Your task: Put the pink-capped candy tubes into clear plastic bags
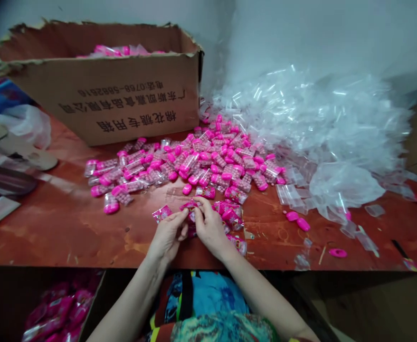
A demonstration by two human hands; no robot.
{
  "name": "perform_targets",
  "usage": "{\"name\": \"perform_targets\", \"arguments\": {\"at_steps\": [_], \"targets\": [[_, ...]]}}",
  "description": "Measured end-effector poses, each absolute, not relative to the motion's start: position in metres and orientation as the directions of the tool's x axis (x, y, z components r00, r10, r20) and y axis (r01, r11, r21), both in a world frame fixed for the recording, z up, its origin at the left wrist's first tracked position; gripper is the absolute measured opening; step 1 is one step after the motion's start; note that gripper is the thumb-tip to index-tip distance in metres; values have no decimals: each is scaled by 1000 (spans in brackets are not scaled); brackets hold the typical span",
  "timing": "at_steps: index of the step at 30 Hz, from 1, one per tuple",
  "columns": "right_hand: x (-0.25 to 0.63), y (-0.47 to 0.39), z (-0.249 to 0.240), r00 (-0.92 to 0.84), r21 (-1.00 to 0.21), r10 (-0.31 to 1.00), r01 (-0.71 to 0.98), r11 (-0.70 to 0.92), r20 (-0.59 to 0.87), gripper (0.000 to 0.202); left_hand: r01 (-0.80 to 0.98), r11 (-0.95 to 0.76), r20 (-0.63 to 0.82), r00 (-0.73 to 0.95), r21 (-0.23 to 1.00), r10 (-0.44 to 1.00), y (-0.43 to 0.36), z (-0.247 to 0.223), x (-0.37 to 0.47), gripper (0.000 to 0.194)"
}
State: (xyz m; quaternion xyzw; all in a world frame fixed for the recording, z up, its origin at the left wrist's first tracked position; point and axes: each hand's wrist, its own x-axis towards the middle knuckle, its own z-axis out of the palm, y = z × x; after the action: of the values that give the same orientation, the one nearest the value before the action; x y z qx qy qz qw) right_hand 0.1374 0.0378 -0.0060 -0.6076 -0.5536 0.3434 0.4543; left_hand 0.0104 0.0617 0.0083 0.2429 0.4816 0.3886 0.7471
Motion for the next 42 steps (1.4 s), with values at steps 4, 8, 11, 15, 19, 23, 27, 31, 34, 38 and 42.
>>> {"name": "perform_targets", "arguments": {"at_steps": [4,8,11,15,19,23,27,31,34,38,42], "targets": [[148,55,1,16,-843,983,518,149,184,26,-358,564,-538,181,744,824,71,12,2,37],[143,98,4,-161,-516,971,825,230,175,29,-380,485,-522,7,788,853,82,18,-19,31],[127,129,5,-270,-283,961,919,275,57,29,-397,479,-520,3,783,854,86,24,-29,30],[117,141,10,-244,-229,969,941,248,49,28,-416,506,-542,39,755,840,87,34,-26,24],[147,114,20,-213,-248,965,937,247,155,32,-416,531,-566,47,738,823,86,40,-17,15],[219,61,17,202,-346,950,931,-112,237,31,-418,546,-577,63,726,814,82,41,-7,18],[288,18,-1,444,-290,876,877,-382,190,25,-378,587,-582,140,716,801,76,39,6,28],[316,14,-12,435,-257,876,889,-380,207,26,-343,611,-572,218,714,791,71,33,18,33],[323,37,-16,450,-264,852,885,-384,267,30,-325,605,-561,227,727,796,68,30,22,35],[328,70,-22,473,-312,824,870,-381,312,38,-314,611,-570,222,727,791,66,29,21,32],[322,69,-13,448,-398,827,865,-305,340,36,-322,602,-562,216,731,798,67,29,17,33]]}}
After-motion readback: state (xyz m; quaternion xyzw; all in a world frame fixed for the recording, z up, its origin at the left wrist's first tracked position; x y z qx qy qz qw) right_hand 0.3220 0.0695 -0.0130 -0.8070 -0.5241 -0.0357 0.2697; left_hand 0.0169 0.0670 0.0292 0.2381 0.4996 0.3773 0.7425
